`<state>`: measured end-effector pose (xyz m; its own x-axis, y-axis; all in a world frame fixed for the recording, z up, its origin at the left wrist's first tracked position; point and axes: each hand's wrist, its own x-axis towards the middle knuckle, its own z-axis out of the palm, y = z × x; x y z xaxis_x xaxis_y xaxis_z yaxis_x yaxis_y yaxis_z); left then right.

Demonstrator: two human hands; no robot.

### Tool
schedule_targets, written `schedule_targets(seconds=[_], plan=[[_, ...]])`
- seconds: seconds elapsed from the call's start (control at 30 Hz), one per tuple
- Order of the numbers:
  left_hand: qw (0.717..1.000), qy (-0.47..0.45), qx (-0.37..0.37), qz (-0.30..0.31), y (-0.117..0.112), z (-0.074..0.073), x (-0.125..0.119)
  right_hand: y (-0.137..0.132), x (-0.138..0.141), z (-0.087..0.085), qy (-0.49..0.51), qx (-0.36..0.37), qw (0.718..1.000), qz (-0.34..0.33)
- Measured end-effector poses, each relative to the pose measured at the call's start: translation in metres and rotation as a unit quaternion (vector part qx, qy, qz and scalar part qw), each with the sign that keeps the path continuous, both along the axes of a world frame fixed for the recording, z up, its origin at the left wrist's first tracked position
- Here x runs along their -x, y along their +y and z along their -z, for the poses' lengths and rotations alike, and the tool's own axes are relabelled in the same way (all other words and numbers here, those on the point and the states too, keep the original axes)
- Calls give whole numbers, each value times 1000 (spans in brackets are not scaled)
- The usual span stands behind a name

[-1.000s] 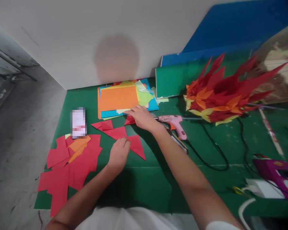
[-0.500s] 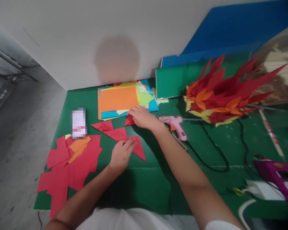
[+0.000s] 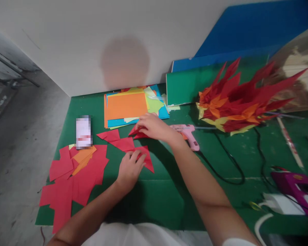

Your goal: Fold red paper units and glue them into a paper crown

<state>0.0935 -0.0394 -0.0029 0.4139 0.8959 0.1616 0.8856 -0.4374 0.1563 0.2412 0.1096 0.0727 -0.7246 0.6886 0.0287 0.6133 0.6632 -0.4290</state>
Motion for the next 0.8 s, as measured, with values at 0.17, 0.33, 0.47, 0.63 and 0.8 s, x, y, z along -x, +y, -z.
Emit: schedule_targets(seconds=[0.17, 0.33, 0.47, 0.63, 0.8], plan=[[999, -4, -43, 16, -3, -4, 1, -43, -4, -27, 61, -88, 993, 50], [998, -19, -57, 27, -3, -12, 0, -76, -29, -35, 198, -29, 972, 123], [999, -26, -29, 18, 0, -17, 2, -88, -56, -9, 253, 105, 947, 170], [999, -17, -26, -24, 5, -15, 9, -101, -67, 26, 208, 162, 948, 181], [999, -48, -11, -18, 4, -13, 16, -105, -58, 33, 158, 119, 964, 177]])
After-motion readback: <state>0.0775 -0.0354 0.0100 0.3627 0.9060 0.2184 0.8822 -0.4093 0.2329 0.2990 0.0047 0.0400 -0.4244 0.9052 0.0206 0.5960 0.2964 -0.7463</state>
